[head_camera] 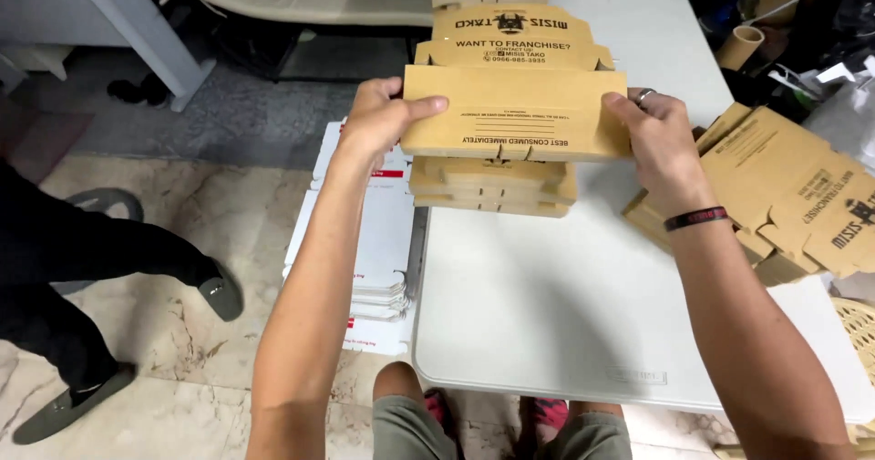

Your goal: The person repeatedly picks up stacks of flat cardboard boxes from a white table, inspects them by fanning them out, and places them back on the table. The person handles both brown and white boxes throughout the clip.

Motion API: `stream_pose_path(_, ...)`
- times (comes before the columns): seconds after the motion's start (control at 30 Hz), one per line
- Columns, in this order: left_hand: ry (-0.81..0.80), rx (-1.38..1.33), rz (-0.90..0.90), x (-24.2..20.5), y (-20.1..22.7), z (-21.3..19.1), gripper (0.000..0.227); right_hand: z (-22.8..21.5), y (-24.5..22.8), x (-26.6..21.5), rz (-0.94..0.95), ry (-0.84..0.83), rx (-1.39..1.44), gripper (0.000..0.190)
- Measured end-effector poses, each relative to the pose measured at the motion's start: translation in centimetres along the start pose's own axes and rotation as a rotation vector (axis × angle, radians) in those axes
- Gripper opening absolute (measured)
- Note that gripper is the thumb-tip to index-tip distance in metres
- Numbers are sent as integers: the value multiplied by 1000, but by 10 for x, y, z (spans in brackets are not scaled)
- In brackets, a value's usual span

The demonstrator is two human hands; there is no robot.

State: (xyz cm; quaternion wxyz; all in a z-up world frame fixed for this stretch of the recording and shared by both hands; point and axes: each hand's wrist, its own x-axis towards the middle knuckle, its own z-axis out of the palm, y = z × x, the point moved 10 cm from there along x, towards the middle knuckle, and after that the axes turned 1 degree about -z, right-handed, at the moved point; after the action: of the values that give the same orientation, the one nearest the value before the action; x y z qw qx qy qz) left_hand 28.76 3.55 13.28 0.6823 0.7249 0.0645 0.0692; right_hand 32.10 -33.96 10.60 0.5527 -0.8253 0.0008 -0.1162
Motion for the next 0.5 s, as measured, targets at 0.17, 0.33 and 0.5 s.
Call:
stream_pose_path(0.17,-30,-8,-76,10,-19,3,79,13,46,12,35,16,29,30)
stream_pose_path(0.33,-31,197,-192,18,-65,-2,79,27,89,12,76,45,-187,43)
stream_pose_path(0.5,-148,367,-294,-8,-56,3,106,35,32,-36,143,-140,-302,74)
